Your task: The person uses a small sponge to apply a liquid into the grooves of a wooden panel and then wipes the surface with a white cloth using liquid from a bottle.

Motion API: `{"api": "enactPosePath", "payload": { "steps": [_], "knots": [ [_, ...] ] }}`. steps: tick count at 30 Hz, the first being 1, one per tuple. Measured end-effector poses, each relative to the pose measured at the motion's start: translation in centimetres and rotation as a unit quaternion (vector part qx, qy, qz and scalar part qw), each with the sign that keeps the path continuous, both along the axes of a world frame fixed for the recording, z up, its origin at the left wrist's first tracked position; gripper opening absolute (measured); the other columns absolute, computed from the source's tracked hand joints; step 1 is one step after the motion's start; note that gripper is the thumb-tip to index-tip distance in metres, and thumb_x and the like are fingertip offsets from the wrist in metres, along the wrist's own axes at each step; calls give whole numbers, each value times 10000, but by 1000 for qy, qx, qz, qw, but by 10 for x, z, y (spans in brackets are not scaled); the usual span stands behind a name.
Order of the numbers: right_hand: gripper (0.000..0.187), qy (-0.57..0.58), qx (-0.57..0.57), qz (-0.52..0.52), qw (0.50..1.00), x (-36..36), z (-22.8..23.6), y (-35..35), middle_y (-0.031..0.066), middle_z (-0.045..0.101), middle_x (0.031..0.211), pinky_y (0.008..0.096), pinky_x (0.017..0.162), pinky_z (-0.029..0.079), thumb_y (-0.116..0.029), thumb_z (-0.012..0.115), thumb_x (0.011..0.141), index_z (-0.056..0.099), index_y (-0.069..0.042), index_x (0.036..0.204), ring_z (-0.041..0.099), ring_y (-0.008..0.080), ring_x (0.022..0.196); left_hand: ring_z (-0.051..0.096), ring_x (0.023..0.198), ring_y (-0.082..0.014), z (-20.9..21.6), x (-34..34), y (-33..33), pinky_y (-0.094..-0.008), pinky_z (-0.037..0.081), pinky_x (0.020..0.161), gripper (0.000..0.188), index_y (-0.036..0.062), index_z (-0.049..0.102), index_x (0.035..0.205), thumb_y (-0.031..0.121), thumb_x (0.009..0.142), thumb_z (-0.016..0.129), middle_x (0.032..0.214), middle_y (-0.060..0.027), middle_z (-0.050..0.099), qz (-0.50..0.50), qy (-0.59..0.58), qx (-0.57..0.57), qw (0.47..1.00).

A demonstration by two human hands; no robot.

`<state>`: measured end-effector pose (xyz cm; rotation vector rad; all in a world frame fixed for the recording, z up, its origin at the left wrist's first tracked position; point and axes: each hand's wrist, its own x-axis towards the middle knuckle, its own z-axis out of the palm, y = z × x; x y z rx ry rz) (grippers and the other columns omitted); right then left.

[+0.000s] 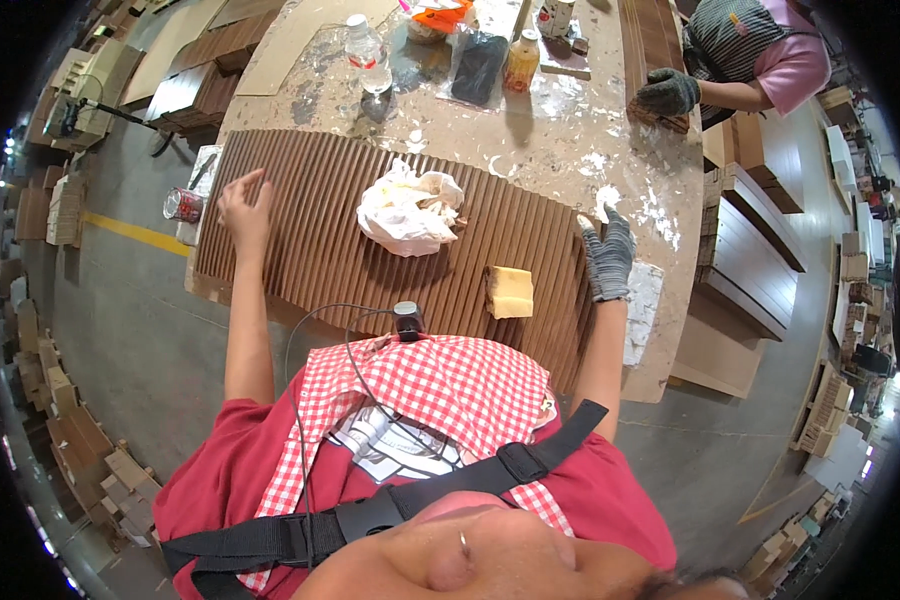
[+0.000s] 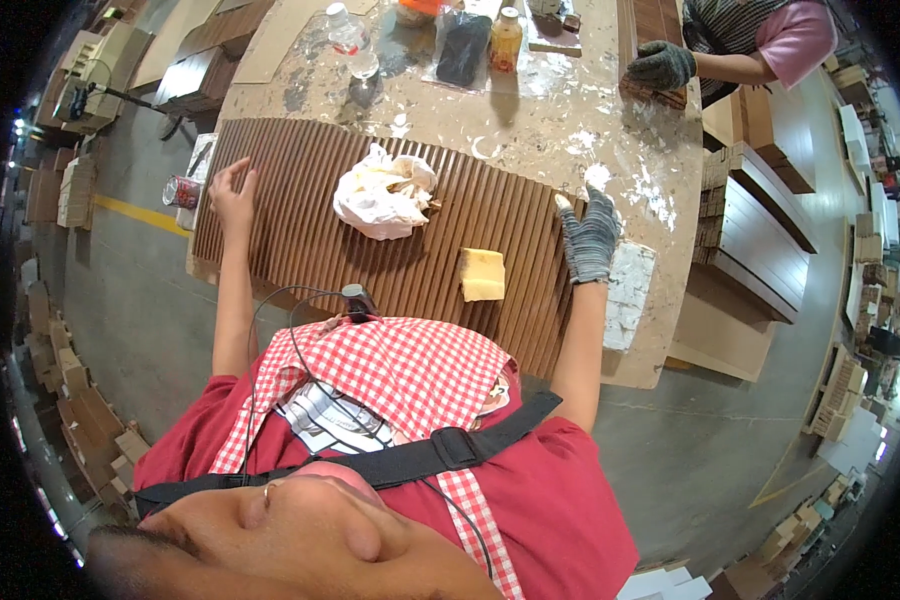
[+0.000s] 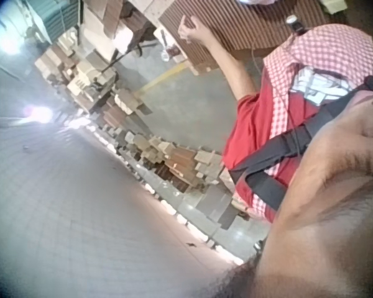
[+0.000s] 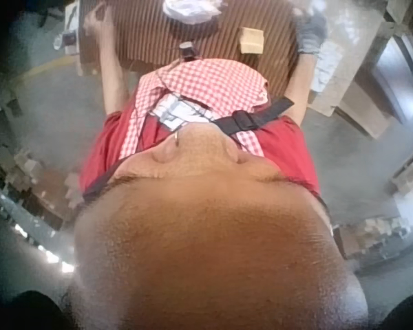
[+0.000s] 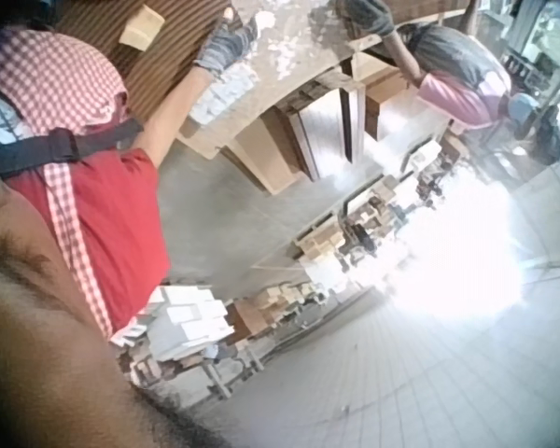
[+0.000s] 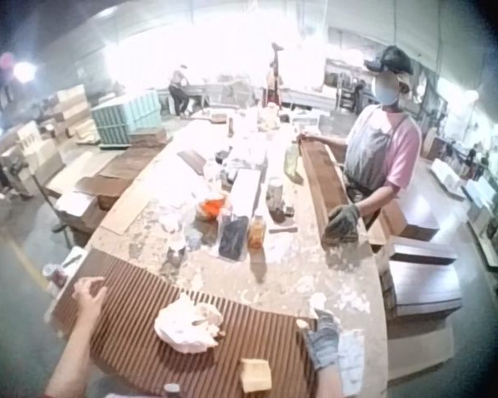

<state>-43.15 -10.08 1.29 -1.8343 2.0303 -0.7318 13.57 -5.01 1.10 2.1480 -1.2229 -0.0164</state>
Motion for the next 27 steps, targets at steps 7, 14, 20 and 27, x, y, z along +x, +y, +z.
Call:
{"api": "enactPosePath", "payload": {
  "steps": [7, 14, 20, 27],
  "knots": [
    [445, 80, -30, -34, 996, 4, -10, -8, 221, 587, 1229, 435, 1021, 429, -284, 650, 919, 580, -23, 1273, 551, 380, 1160, 475, 1166, -251, -42, 15, 31, -506, 325, 1035, 189, 222, 725, 1066, 294, 898, 677, 1158, 4, 581, -16, -22, -60, 998],
    [378, 83, -37, -22, 996, -4, -15, -15, 204, 599, 1183, 428, 989, 438, -265, 642, 920, 615, -30, 1215, 566, 365, 1122, 444, 1245, -268, -50, 4, 23, -532, 288, 1055, 274, 191, 679, 1174, 299, 928, 628, 1249, -9, 549, -26, -132, -22, 991],
    [368, 62, -37, -19, 997, -5, -24, -19, 195, 602, 1170, 421, 995, 437, -251, 641, 915, 624, -37, 1213, 568, 356, 1121, 304, 1414, -299, -65, 8, 14, -527, 199, 1151, 537, 144, 477, 1429, 465, 1000, 446, 1522, -88, 384, 0, -129, 47, 990],
    [367, 60, -40, -25, 997, -6, -24, -20, 191, 606, 1164, 414, 993, 442, -230, 658, 897, 629, -40, 1210, 573, 351, 1116, 260, 1455, -297, -67, 6, 10, -473, 175, 1188, 590, 142, 399, 1485, 488, 1006, 411, 1573, -109, 311, -1, -122, 100, 988]
  ]
}}
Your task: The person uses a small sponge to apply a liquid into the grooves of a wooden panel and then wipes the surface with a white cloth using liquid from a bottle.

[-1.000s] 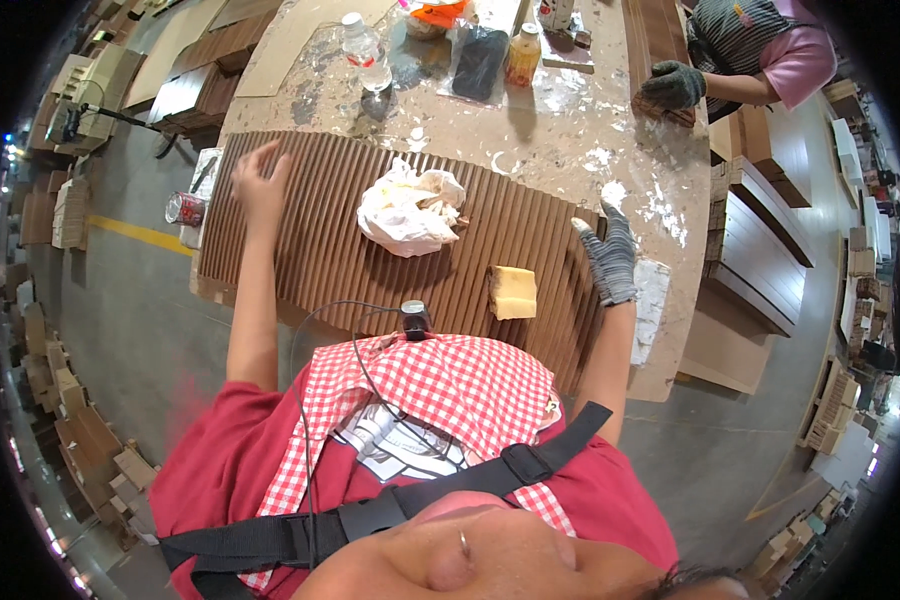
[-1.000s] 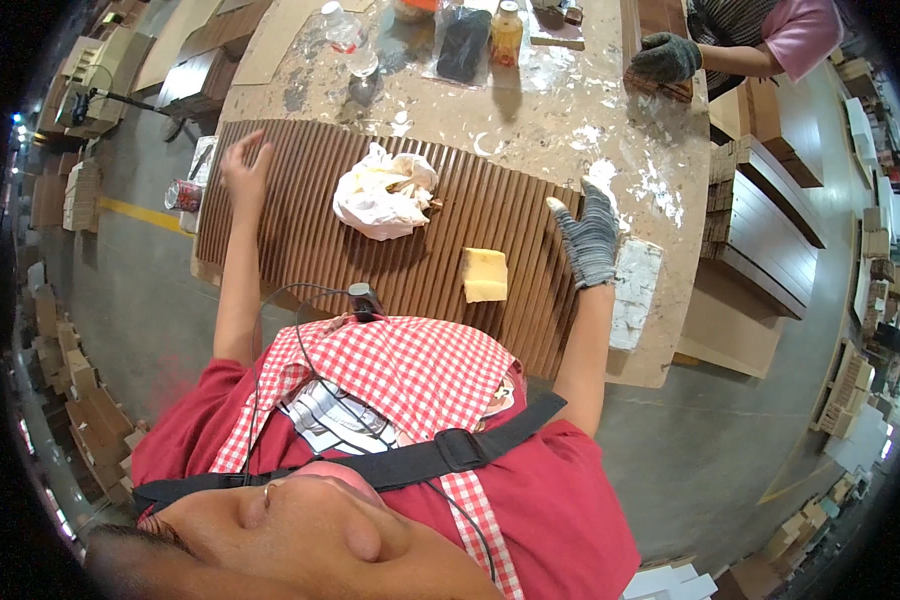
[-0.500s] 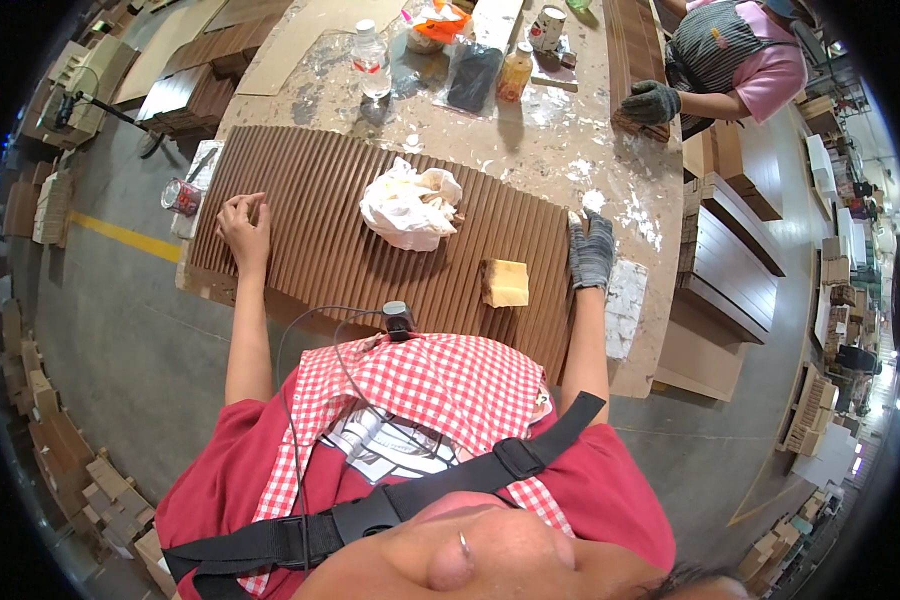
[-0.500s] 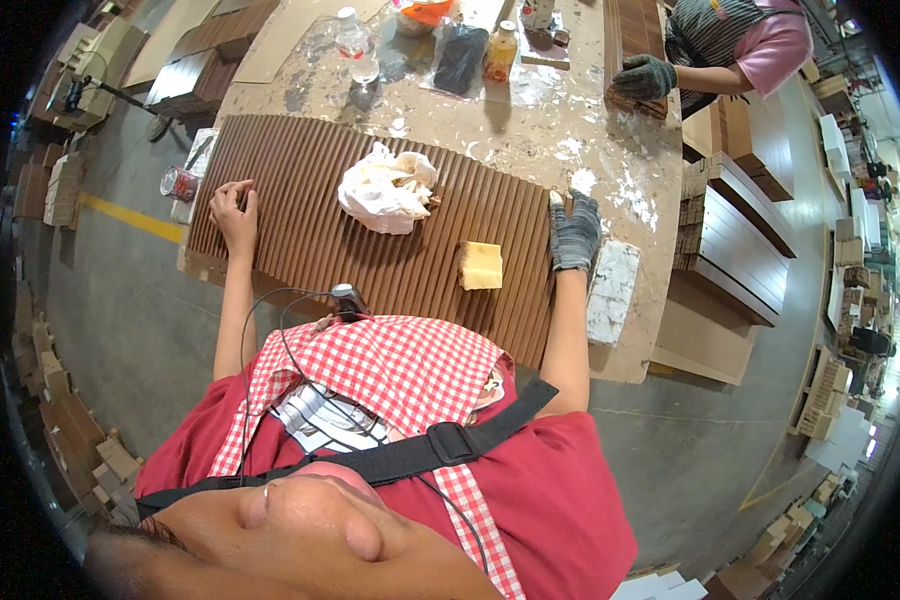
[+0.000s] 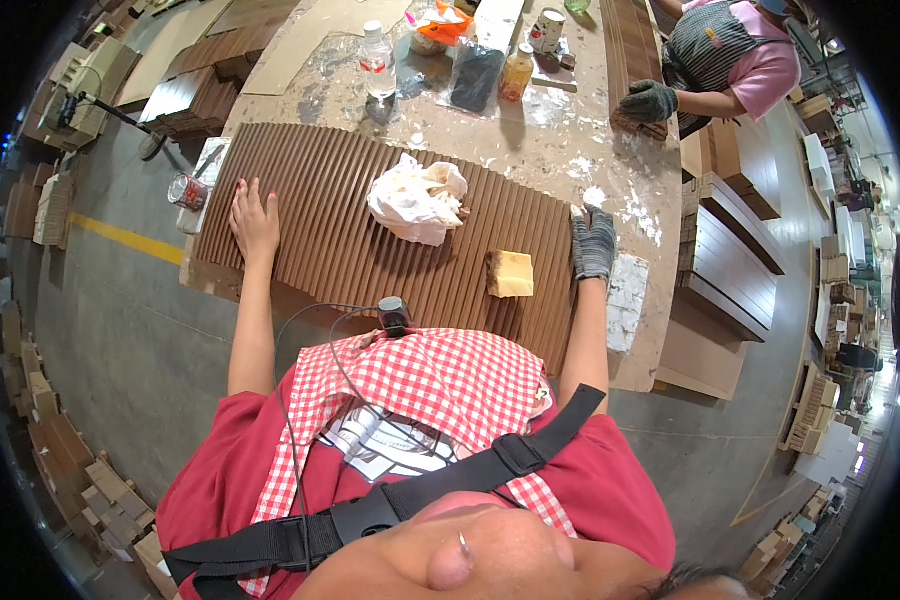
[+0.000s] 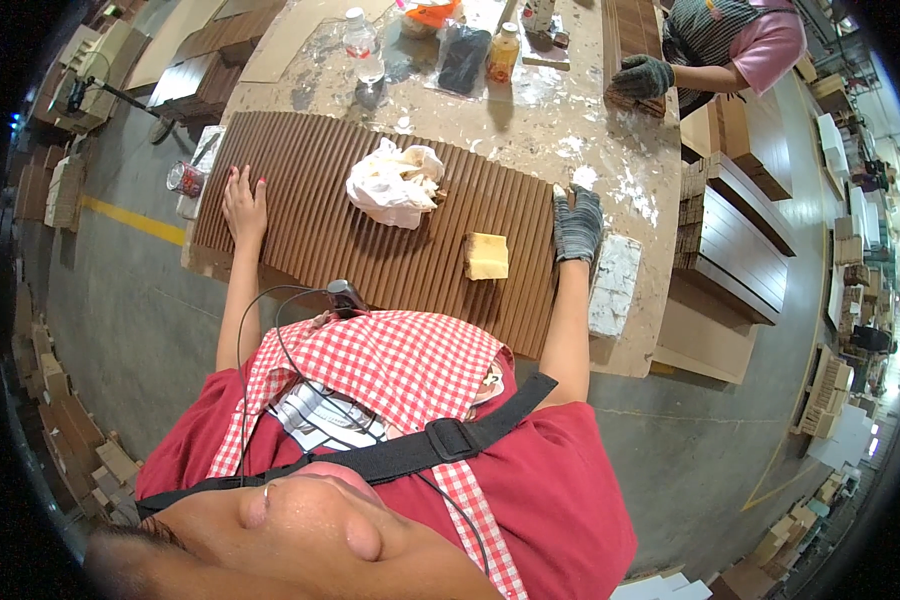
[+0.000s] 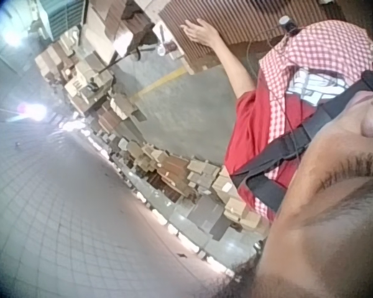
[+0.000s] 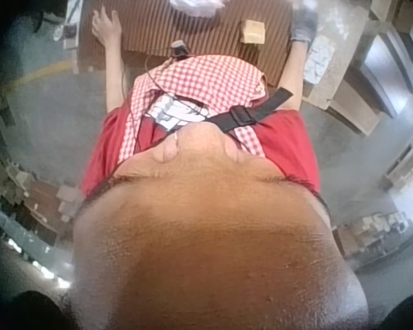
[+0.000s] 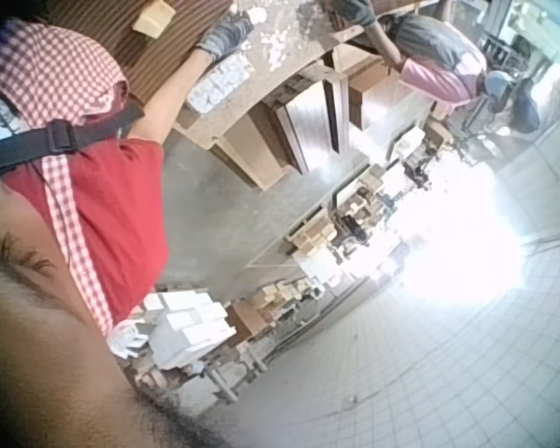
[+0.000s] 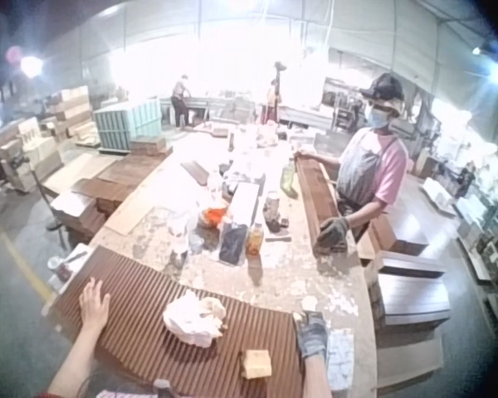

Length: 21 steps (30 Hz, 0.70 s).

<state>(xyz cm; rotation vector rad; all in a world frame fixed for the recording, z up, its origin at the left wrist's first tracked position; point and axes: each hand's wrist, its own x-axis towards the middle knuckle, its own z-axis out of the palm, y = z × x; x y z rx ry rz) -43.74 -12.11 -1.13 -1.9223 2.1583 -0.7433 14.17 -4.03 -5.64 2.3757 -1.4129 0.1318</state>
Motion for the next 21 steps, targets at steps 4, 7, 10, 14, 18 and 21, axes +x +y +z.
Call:
{"api": "enactPosePath", "payload": {
  "steps": [4, 7, 10, 14, 18, 21],
  "knots": [
    [367, -2, 5, -3, 1000, 0, -1, -1, 194, 608, 1158, 414, 994, 441, -231, 658, 898, 630, -33, 1205, 571, 353, 1119, 260, 1455, -299, 3, -2, 0, -473, 174, 1190, 592, 145, 391, 1488, 493, 1008, 402, 1579, -109, 300, 4, -6, 8, 1000],
    [373, -1, 1, 1, 1000, -1, -3, -1, 202, 610, 1164, 416, 995, 440, -248, 649, 908, 629, -26, 1207, 569, 357, 1123, 255, 1457, -298, 4, -3, 1, -476, 175, 1189, 594, 148, 385, 1490, 498, 1009, 396, 1578, -110, 300, 4, -6, 10, 1000],
    [396, 1, -3, 4, 1000, -1, -3, -2, 212, 613, 1178, 423, 992, 440, -282, 641, 918, 626, -18, 1212, 569, 366, 1125, 256, 1457, -296, 4, -3, 1, -478, 177, 1188, 593, 149, 386, 1488, 500, 1011, 391, 1574, -113, 303, 5, -11, 10, 1000],
    [419, 3, 9, -10, 1000, -2, -5, -3, 221, 613, 1193, 432, 988, 440, -316, 633, 923, 624, -17, 1217, 569, 378, 1125, 263, 1453, -296, 6, -4, 1, -478, 181, 1187, 587, 148, 390, 1485, 493, 1010, 400, 1568, -118, 312, 6, -10, 11, 1000],
    [395, -3, 1, -10, 1000, -3, -8, -3, 225, 610, 1188, 429, 985, 442, -293, 629, 925, 625, -26, 1217, 568, 382, 1121, 275, 1448, -298, 8, -5, 3, -478, 187, 1185, 577, 144, 396, 1480, 478, 1010, 413, 1558, -126, 328, 3, -11, 5, 1000],
    [380, 6, -2, -7, 1000, -5, -10, -3, 216, 612, 1191, 451, 974, 458, -278, 666, 894, 636, -51, 1198, 577, 378, 1114, 282, 1444, -298, 10, -6, 5, -478, 192, 1183, 571, 141, 403, 1476, 470, 1009, 420, 1553, -129, 338, 4, -12, 4, 1000]
  ]
}}
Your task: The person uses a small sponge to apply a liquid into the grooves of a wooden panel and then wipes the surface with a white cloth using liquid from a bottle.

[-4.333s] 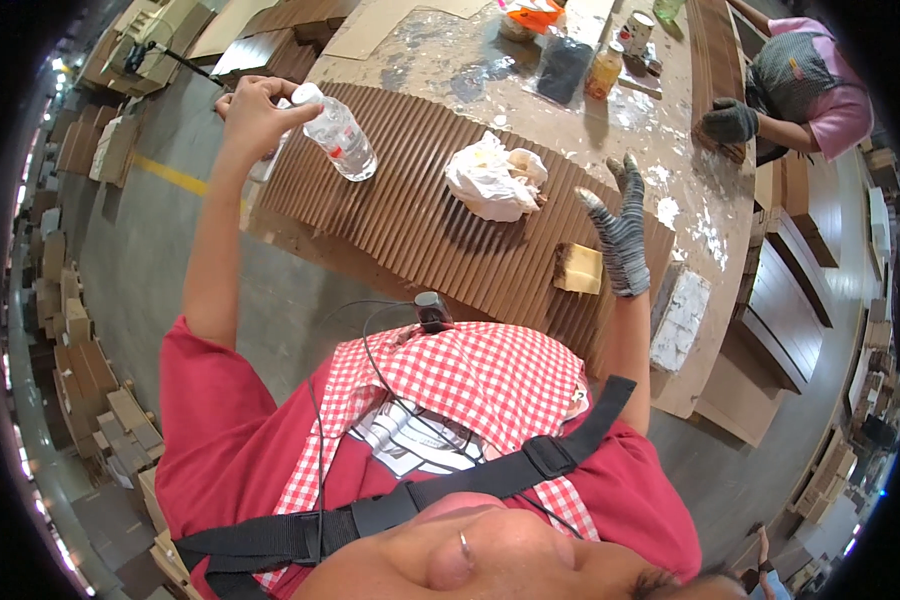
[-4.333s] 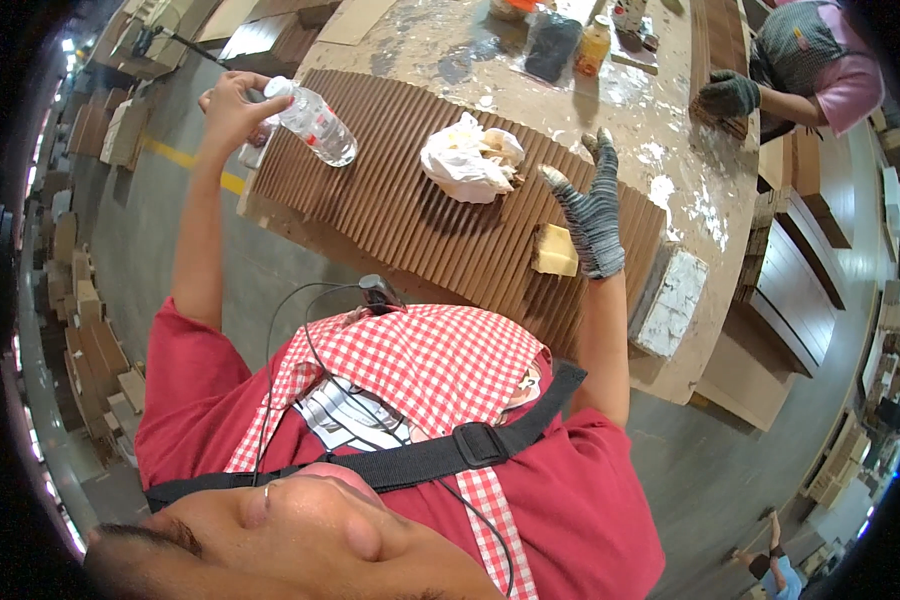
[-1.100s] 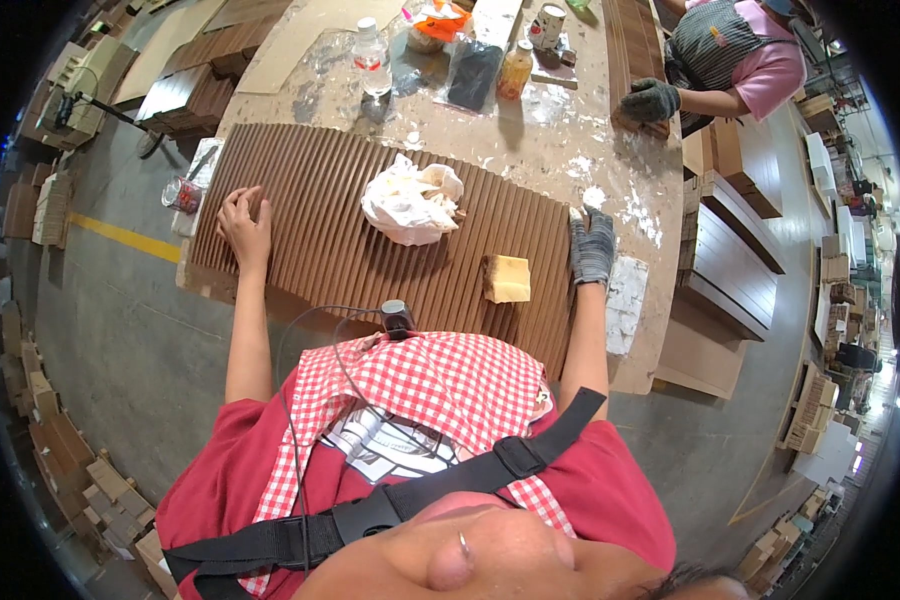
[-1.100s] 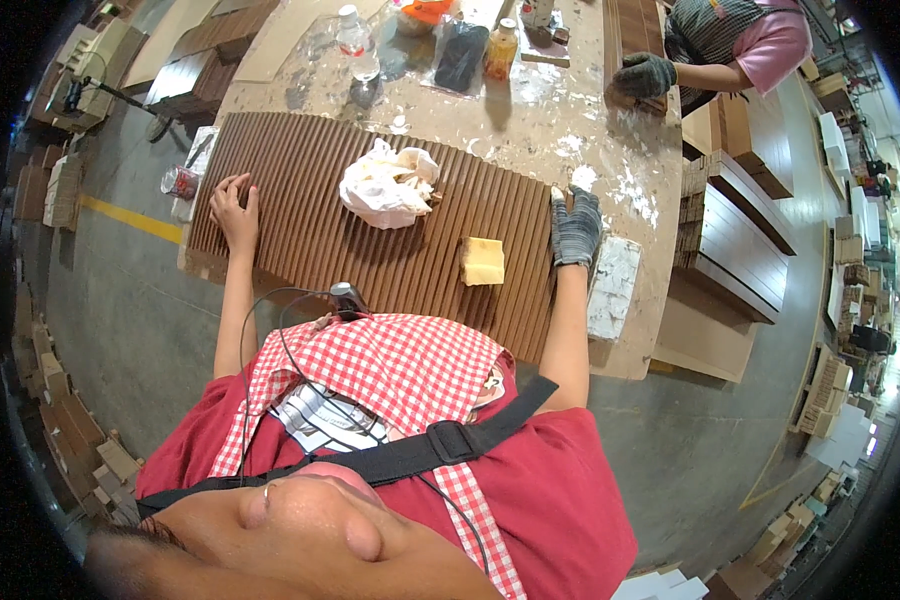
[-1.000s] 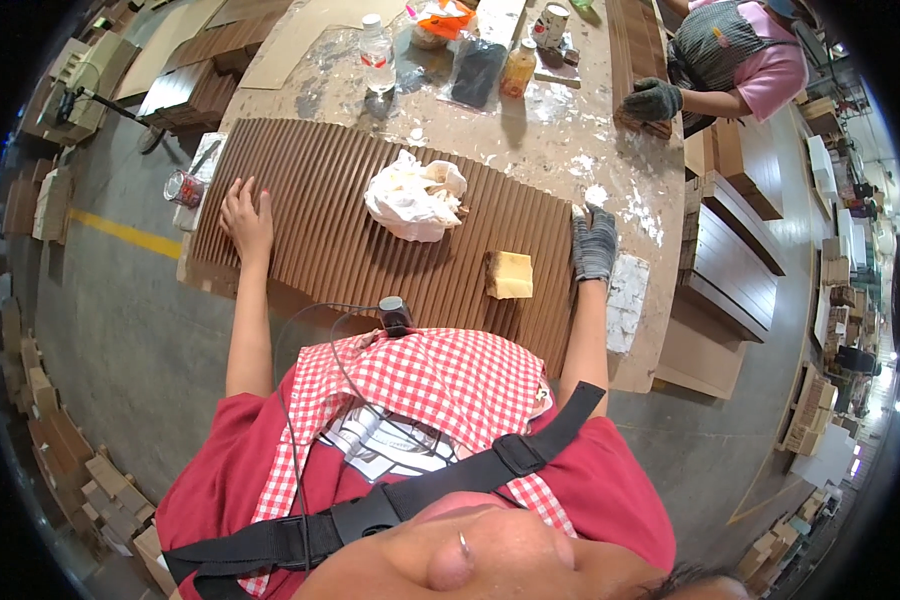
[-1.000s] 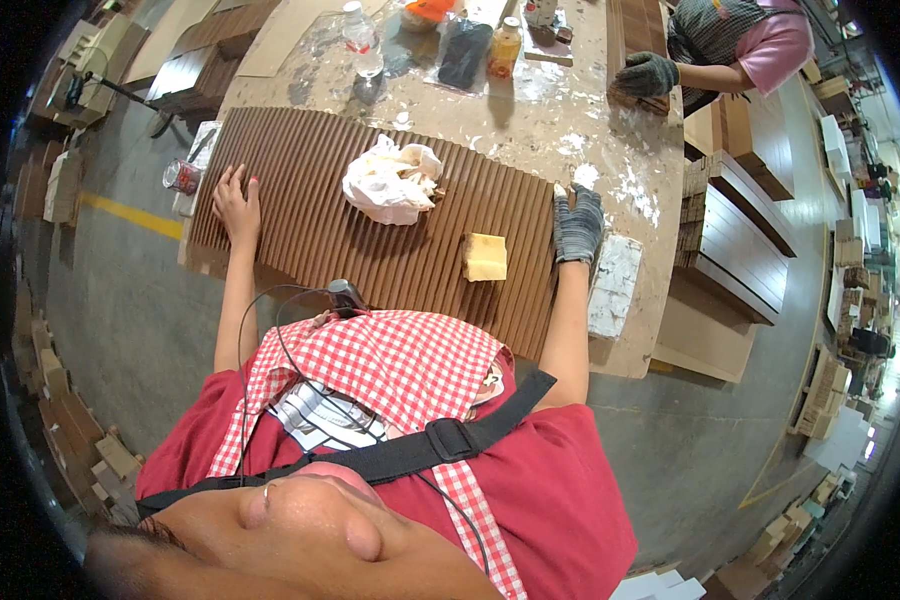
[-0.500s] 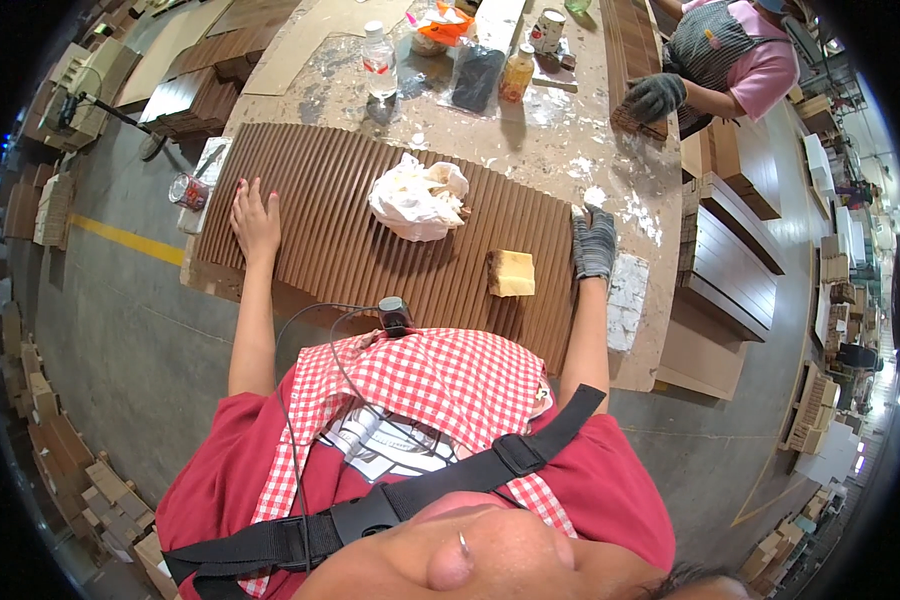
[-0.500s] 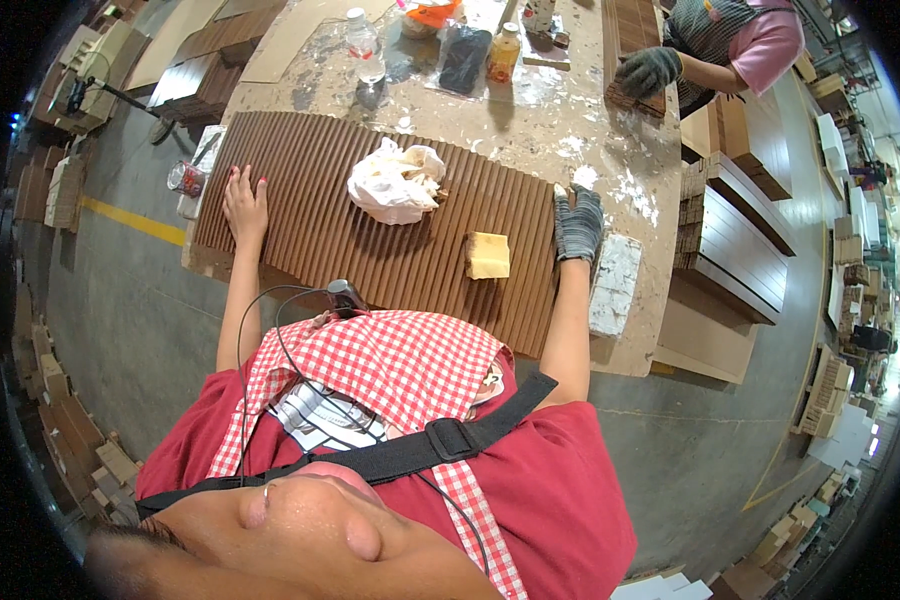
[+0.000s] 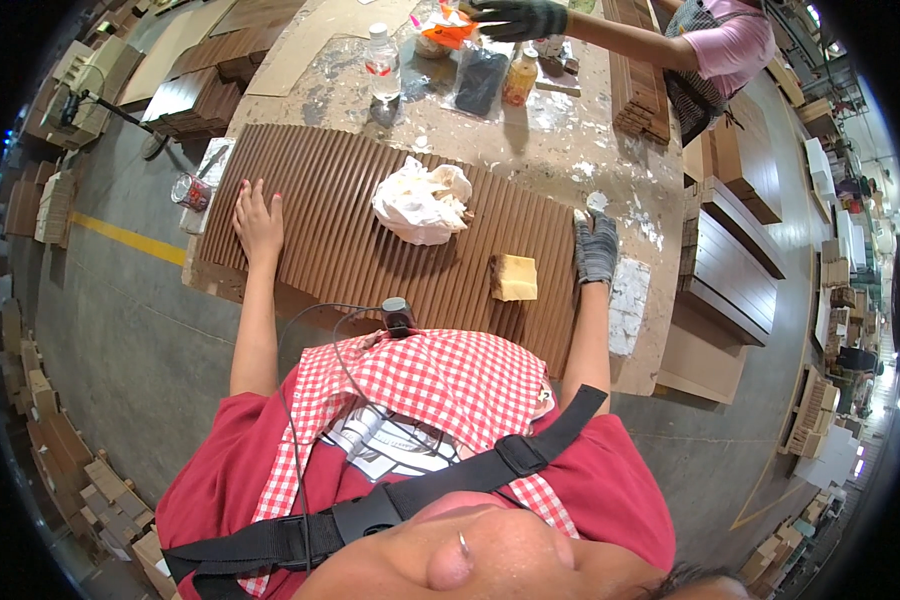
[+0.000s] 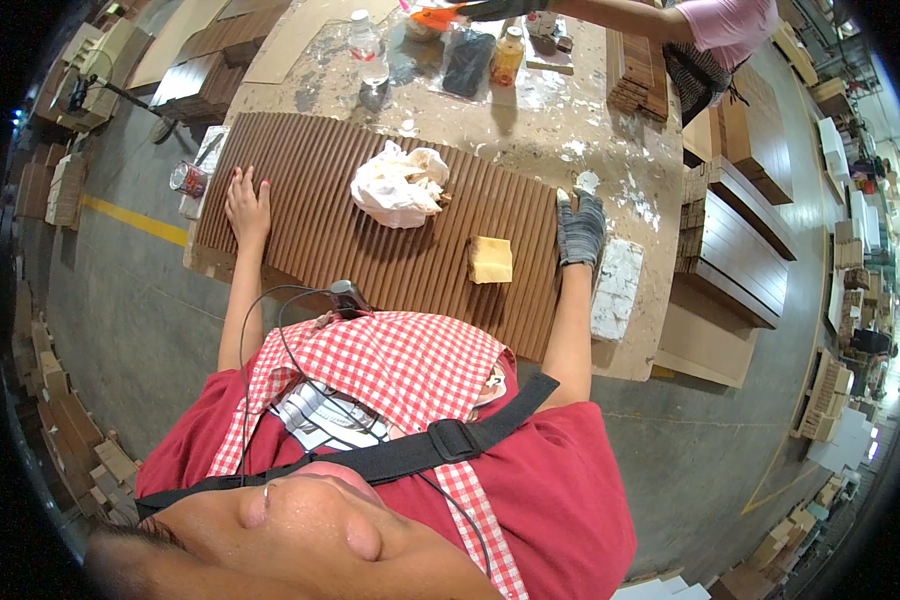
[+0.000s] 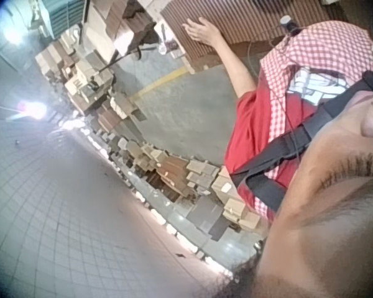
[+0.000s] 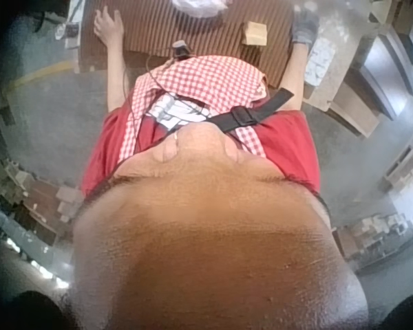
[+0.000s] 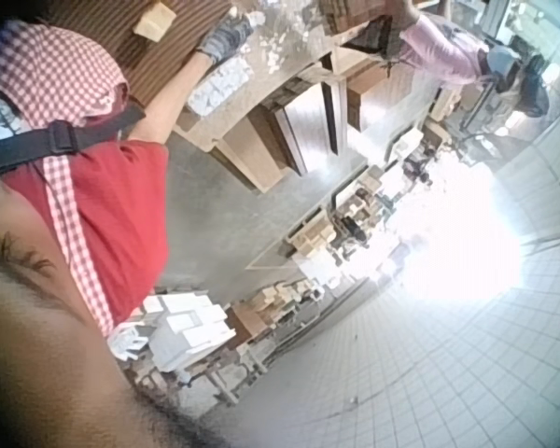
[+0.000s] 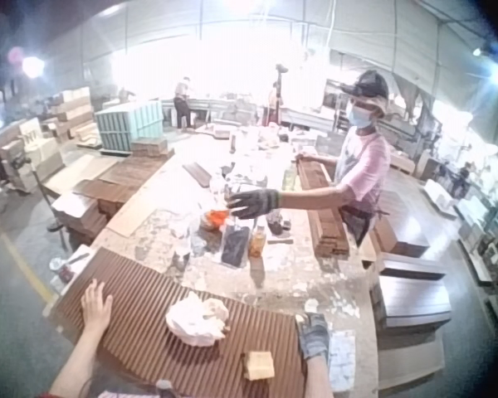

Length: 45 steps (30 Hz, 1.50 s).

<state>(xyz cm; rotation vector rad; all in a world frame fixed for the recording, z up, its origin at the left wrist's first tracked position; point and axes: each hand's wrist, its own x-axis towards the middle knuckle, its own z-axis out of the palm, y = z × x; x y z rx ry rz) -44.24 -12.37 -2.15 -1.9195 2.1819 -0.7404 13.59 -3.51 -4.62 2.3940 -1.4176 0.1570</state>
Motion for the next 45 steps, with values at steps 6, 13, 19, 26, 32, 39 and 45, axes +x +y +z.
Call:
{"api": "enactPosePath", "payload": {
  "steps": [6, 13, 19, 26, 32, 39, 45],
  "knots": [
    [361, 1, -21, 22, 1000, -1, -2, 3, 208, 612, 1145, 425, 976, 442, -196, 639, 896, 622, -26, 1214, 571, 369, 1098, 286, 1442, -297, 4, 0, 3, -476, 193, 1183, 559, 140, 416, 1467, 460, 1008, 428, 1552, -128, 339, 1, 1, -5, 1000],
    [372, -8, -7, 16, 1000, 2, 3, 5, 199, 611, 1186, 433, 999, 442, -238, 663, 894, 630, -42, 1208, 572, 365, 1119, 284, 1442, -294, 6, 0, 4, -475, 185, 1186, 563, 144, 414, 1468, 466, 1007, 433, 1556, -122, 333, 10, 1, 4, 1000],
    [368, 3, -6, 6, 1000, 5, 7, 7, 198, 621, 1166, 407, 994, 444, -212, 650, 897, 626, -33, 1218, 580, 355, 1109, 275, 1445, -290, 6, 0, 4, -473, 176, 1189, 566, 146, 407, 1473, 467, 1007, 430, 1554, -122, 333, 9, 6, 4, 1000],
    [366, 4, -27, 15, 1000, 3, 2, 7, 195, 626, 1148, 426, 975, 454, -258, 662, 896, 640, -47, 1193, 584, 363, 1095, 278, 1442, -292, 5, 0, 6, -475, 174, 1188, 565, 138, 411, 1468, 463, 1006, 434, 1544, -127, 346, 7, 4, -5, 1000],
    [365, 7, -36, 21, 999, 1, -2, 7, 196, 623, 1130, 438, 959, 462, -266, 666, 893, 640, -48, 1185, 589, 368, 1077, 293, 1431, -297, 5, 1, 6, -475, 182, 1181, 557, 128, 423, 1457, 449, 1003, 444, 1535, -132, 358, 3, -1, -12, 1000],
    [359, 4, -39, 21, 999, 2, 0, 8, 196, 620, 1136, 438, 964, 460, -257, 664, 899, 637, -47, 1189, 588, 369, 1076, 307, 1425, -298, 7, 0, 6, -466, 192, 1177, 557, 128, 425, 1456, 451, 1003, 439, 1536, -133, 358, 0, -7, -9, 1000],
    [354, 2, -38, 16, 999, 3, 2, 8, 193, 621, 1126, 436, 958, 462, -241, 673, 885, 638, -46, 1178, 591, 368, 1067, 305, 1427, -295, 7, 1, 6, -465, 191, 1177, 560, 130, 424, 1459, 456, 1003, 434, 1537, -131, 359, 4, -5, -8, 1000]
  ]
}}
